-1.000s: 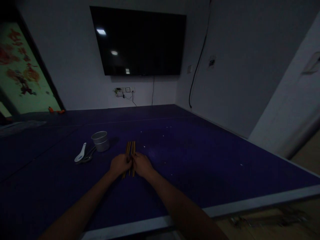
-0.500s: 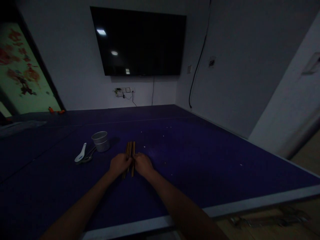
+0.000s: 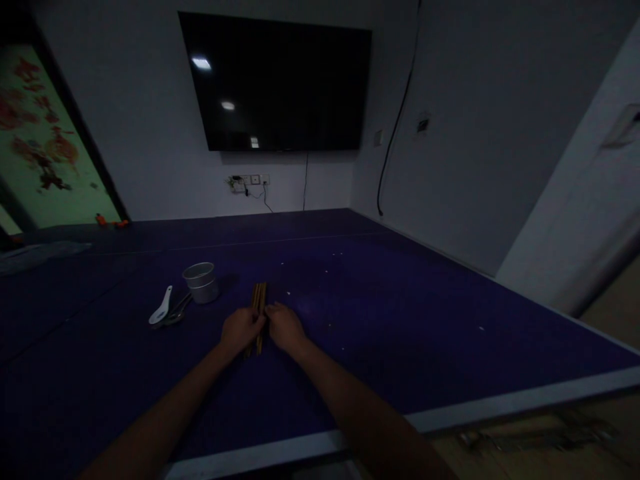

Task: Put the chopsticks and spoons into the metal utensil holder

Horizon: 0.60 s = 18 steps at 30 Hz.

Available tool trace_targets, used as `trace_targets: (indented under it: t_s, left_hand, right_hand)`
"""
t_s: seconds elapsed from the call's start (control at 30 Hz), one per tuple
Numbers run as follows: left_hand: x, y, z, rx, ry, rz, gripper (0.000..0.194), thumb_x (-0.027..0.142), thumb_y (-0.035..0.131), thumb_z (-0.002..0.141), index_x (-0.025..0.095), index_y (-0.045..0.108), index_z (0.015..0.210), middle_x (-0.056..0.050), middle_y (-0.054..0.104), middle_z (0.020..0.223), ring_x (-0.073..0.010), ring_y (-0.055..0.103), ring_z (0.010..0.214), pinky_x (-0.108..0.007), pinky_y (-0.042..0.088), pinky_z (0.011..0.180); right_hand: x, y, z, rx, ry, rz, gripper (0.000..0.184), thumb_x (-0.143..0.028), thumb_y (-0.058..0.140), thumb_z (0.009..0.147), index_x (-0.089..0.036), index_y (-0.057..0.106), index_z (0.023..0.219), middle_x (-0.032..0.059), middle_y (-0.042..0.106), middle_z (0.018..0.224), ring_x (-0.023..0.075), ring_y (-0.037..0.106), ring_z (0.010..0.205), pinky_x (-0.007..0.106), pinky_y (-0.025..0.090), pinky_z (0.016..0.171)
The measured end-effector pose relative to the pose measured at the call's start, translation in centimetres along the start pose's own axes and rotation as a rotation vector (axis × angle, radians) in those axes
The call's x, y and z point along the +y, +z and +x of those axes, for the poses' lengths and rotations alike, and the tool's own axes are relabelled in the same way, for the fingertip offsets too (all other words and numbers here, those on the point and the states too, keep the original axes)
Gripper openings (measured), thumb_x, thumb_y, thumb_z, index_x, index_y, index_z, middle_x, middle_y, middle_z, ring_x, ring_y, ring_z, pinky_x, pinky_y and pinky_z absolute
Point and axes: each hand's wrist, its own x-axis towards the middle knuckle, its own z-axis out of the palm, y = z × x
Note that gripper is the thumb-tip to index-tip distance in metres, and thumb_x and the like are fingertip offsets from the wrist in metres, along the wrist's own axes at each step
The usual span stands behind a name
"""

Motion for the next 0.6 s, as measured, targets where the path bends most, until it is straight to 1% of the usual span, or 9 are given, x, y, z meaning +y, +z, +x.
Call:
trace_targets:
  t_s: [0.07, 0.13, 0.3, 0.43, 0.53, 0.6]
  left_hand:
    - [0.2, 0.0, 0.0, -0.012, 0.005, -0.002, 0.041, 0.043, 0.033, 0.084, 0.019, 0.066, 0.084, -0.007, 0.068, 0.085, -0.0176, 0.063, 0.081, -0.024, 0.043, 0.068]
    - [0.4, 0.0, 0.0, -0.02, 0.021, -0.002, 0.04, 0.042, 0.033, 0.084, 0.02, 0.066, 0.086, -0.007, 0.068, 0.086, -0.0174, 0.063, 0.083, -0.024, 0.043, 0.069]
    - [1.0, 0.0, -0.1, -0.037, 0.055, 0.031, 0.04, 0.042, 0.033, 0.084, 0.02, 0.067, 0.087, -0.007, 0.068, 0.086, -0.018, 0.063, 0.084, -0.024, 0.044, 0.07]
    - [1.0, 0.0, -0.1, -0.033, 0.074, 0.04, 0.038, 0.041, 0.034, 0.084, 0.021, 0.066, 0.085, -0.006, 0.069, 0.086, -0.0182, 0.063, 0.084, -0.024, 0.044, 0.069]
    - [0.5, -0.2, -0.1, -0.007, 0.064, 0.019, 0.037, 0.041, 0.033, 0.085, 0.021, 0.065, 0.087, -0.005, 0.068, 0.088, -0.0175, 0.063, 0.084, -0.024, 0.044, 0.069]
    - [0.0, -0.4, -0.1, 0.036, 0.023, 0.01, 0.037, 0.041, 0.033, 0.085, 0.021, 0.062, 0.095, -0.006, 0.068, 0.09, -0.0178, 0.063, 0.085, -0.025, 0.044, 0.07]
  right_hand:
    - [0.0, -0.2, 0.1, 0.039, 0.035, 0.006, 0.043, -0.003, 0.036, 0.077, -0.011, 0.058, 0.113, 0.0118, 0.06, 0.115, 0.0172, 0.051, 0.113, 0.031, 0.033, 0.101]
    - [-0.1, -0.3, 0.1, 0.048, 0.037, 0.018, 0.045, -0.003, 0.037, 0.075, -0.012, 0.057, 0.114, 0.0108, 0.06, 0.116, 0.0168, 0.05, 0.113, 0.03, 0.034, 0.101]
    - [-0.5, -0.6, -0.1, -0.009, 0.054, 0.029, 0.047, -0.002, 0.038, 0.073, -0.018, 0.06, 0.112, 0.0074, 0.06, 0.116, 0.0171, 0.05, 0.114, 0.031, 0.034, 0.1]
    - [-0.6, -0.7, -0.1, -0.044, 0.064, 0.0, 0.043, -0.003, 0.038, 0.075, -0.016, 0.062, 0.109, 0.0089, 0.06, 0.116, 0.0176, 0.05, 0.114, 0.03, 0.033, 0.1]
    - [-0.6, -0.7, -0.1, -0.052, 0.061, -0.02, 0.041, -0.004, 0.038, 0.078, -0.016, 0.061, 0.109, 0.0093, 0.059, 0.118, 0.0176, 0.05, 0.114, 0.031, 0.032, 0.1]
    - [-0.6, -0.7, -0.1, -0.071, 0.057, -0.025, 0.04, -0.005, 0.037, 0.079, -0.018, 0.06, 0.11, 0.0078, 0.059, 0.117, 0.0169, 0.05, 0.113, 0.032, 0.031, 0.101]
